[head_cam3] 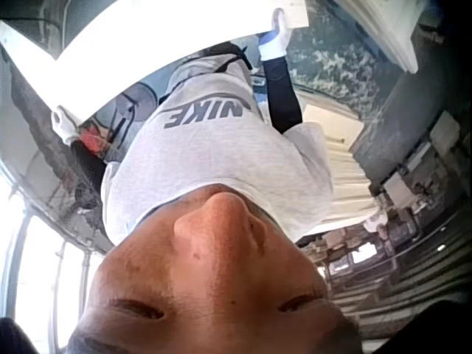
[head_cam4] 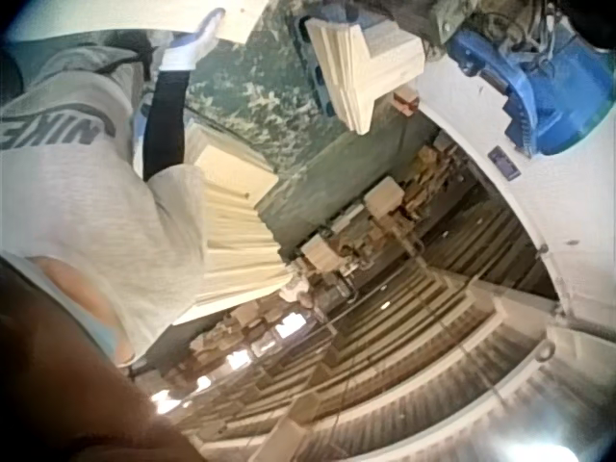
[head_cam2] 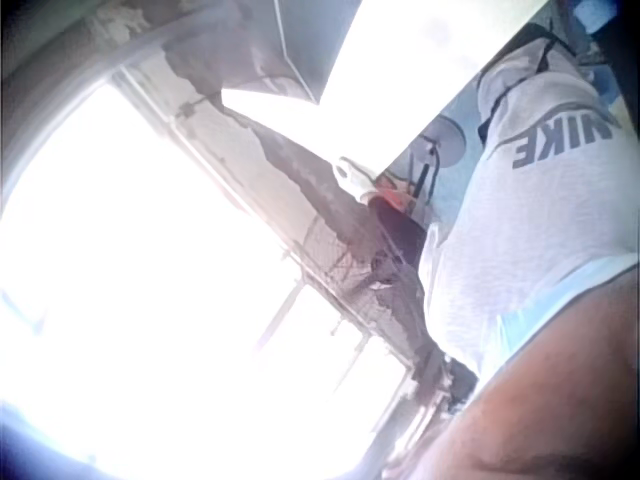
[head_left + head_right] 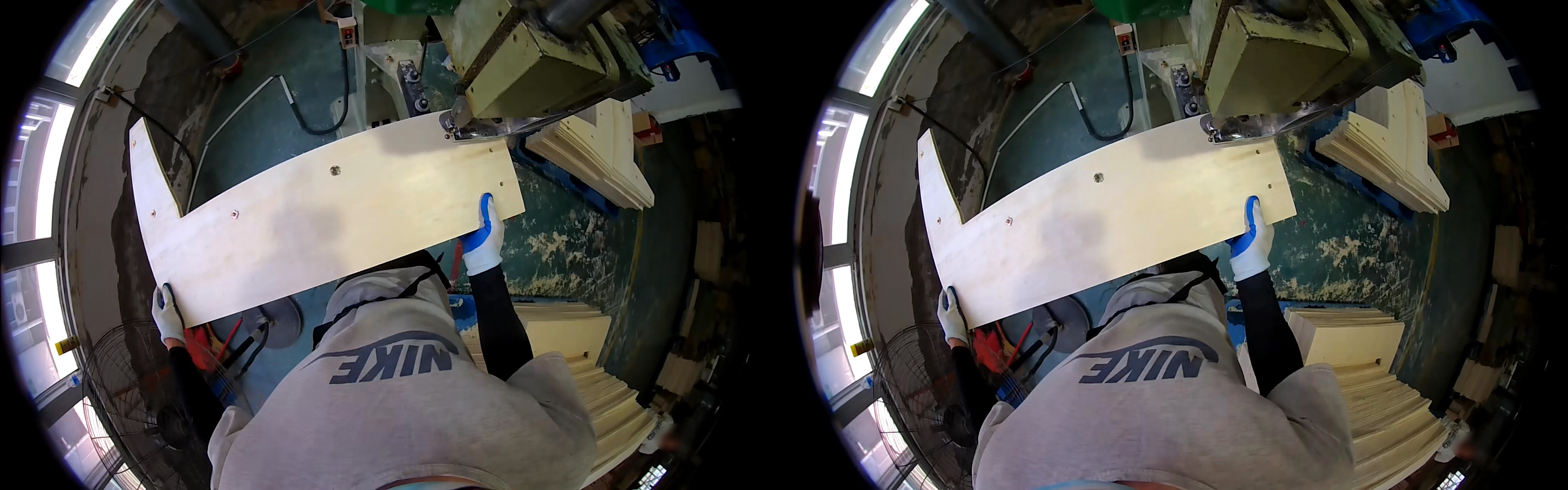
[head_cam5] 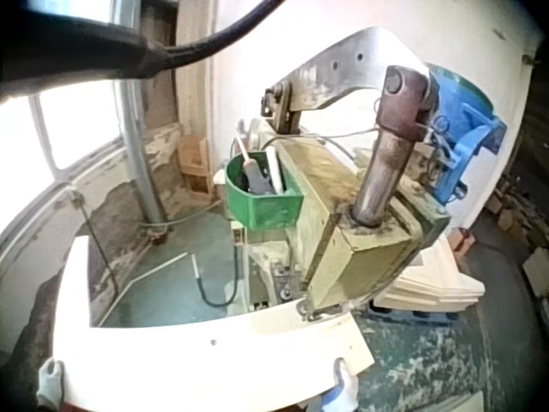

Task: The person operates a heavy industrial riveting or stapling machine to join wooden panels together, picking up L-shaped wooden components from a stack and positioning them under the machine head for fastening.

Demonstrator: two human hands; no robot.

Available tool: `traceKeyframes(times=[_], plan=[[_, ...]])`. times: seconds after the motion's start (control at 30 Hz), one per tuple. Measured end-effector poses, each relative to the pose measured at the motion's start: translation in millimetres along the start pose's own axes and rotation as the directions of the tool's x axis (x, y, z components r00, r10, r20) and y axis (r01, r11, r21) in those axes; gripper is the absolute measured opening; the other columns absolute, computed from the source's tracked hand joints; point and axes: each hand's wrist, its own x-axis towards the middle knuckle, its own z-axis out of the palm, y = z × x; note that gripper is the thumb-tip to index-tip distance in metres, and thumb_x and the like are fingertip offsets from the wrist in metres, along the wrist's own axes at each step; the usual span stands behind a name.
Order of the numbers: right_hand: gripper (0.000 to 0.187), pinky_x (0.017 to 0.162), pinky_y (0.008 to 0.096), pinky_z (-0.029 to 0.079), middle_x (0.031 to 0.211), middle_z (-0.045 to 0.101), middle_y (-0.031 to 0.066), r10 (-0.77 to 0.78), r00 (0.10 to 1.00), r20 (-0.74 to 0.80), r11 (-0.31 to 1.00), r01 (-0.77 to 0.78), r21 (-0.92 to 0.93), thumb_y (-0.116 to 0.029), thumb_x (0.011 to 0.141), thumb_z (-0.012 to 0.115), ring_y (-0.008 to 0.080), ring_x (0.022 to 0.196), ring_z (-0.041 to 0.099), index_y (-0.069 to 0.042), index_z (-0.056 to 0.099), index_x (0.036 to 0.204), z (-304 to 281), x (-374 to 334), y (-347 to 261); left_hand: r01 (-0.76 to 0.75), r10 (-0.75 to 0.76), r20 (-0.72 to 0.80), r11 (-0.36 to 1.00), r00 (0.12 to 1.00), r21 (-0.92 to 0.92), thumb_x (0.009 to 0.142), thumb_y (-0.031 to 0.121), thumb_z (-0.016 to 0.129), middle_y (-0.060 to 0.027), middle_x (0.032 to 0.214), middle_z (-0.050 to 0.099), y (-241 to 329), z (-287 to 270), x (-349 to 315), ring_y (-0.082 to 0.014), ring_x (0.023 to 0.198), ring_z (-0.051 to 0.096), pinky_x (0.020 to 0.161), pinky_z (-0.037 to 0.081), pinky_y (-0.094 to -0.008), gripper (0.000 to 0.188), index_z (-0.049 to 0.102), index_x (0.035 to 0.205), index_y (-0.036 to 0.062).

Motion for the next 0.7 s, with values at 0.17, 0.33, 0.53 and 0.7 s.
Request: traceKeyframes(times=[0.17,0.33,0.53,0.7], plan=[[0.048,0.099,0.0371,0.050,0.135,0.056,0.0104,-0.007,1.000,-0.002,1.000,0.007,0.004,-0.031,0.105,0.050,0.0216,0.120,0.059,-0.001,0.043,0.142,-4.3,-1.7,5.6,-0.019,0.014,0.061,0.995,0.998,0.096,0.102,0.030,0.057,-0.0024,0.100,0.063,-6.9,-13.2,17.9,-0.0130,0.090,0.055,0.083,0.045,-0.0271,0.036,0.062,0.113,-0.0040],[0.048,0.084,0.0352,0.057,0.125,0.062,0.0083,-0.024,0.998,-0.051,0.999,0.021,-0.048,-0.029,0.100,0.058,0.0204,0.107,0.066,-0.002,0.048,0.139,5.9,-5.3,4.5,0.069,-0.068,0.097,0.998,0.993,-0.008,0.101,0.034,0.056,-0.0005,0.091,0.060,8.0,-17.2,31.4,-0.0103,0.082,0.051,0.073,0.043,-0.0258,0.035,0.063,0.104,-0.0008],[0.047,0.098,0.0339,0.050,0.132,0.057,0.0095,-0.070,0.997,-0.037,0.989,0.065,-0.134,-0.031,0.106,0.049,0.0195,0.119,0.059,0.001,0.045,0.140,9.7,-14.4,-3.4,0.012,-0.021,-0.138,0.998,0.990,-0.064,0.101,0.036,0.059,0.0044,0.072,0.049,30.1,3.9,15.2,-0.0067,0.065,0.040,0.058,0.033,-0.0273,0.037,0.063,0.085,0.0025],[0.048,0.099,0.0327,0.048,0.132,0.058,0.0088,-0.008,1.000,0.014,1.000,0.008,-0.007,-0.034,0.107,0.045,0.0181,0.119,0.059,0.001,0.046,0.140,30.8,-20.0,-9.6,0.027,-0.013,-0.277,0.998,0.961,0.050,0.100,0.038,0.060,0.0057,0.065,0.046,31.9,3.4,-5.0,-0.0056,0.059,0.037,0.054,0.030,-0.0262,0.041,0.063,0.080,0.0015]])
